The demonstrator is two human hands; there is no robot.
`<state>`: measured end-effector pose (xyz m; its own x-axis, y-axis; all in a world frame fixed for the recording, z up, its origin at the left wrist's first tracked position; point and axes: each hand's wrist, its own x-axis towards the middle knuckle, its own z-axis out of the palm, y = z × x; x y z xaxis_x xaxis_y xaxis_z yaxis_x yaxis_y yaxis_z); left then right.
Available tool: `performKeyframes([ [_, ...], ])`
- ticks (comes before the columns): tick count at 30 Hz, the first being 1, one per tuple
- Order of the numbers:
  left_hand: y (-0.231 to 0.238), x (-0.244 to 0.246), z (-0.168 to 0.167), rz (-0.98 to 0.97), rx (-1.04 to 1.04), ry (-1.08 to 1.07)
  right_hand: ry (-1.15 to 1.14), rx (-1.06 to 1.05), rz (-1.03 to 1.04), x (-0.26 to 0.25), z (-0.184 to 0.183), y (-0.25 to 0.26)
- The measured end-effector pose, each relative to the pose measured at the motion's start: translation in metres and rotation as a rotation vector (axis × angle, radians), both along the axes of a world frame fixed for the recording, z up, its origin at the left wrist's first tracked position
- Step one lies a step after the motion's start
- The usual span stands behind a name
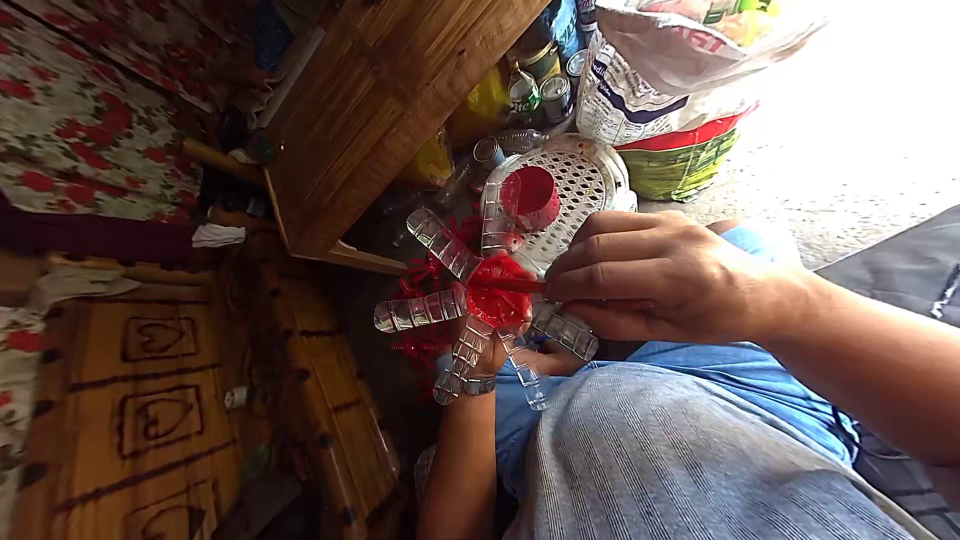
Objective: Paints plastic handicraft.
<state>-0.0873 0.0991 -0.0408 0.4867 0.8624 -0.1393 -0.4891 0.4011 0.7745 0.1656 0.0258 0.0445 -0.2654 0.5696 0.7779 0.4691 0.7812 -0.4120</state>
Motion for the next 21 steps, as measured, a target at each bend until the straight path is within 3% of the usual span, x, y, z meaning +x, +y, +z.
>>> performKeyframes([
  [8, 0.003, 0.007, 0.009, -0.101, -0.079, -0.085, 0.038, 0.011, -0.03, 0.005, 0.0, -0.004],
  [12, 0.003, 0.018, 0.033, -0.066, -0.197, -0.031, -0.011, -0.012, -0.03, 0.004, -0.008, 0.0],
  [17, 0.007, 0.009, 0.03, -0.17, -0.338, -0.242, -0.01, -0.012, -0.038, 0.002, -0.012, 0.0],
  [21, 0.006, 0.008, 0.028, -0.217, -0.137, -0.223, -0.012, -0.007, -0.041, 0.001, -0.012, 0.0],
])
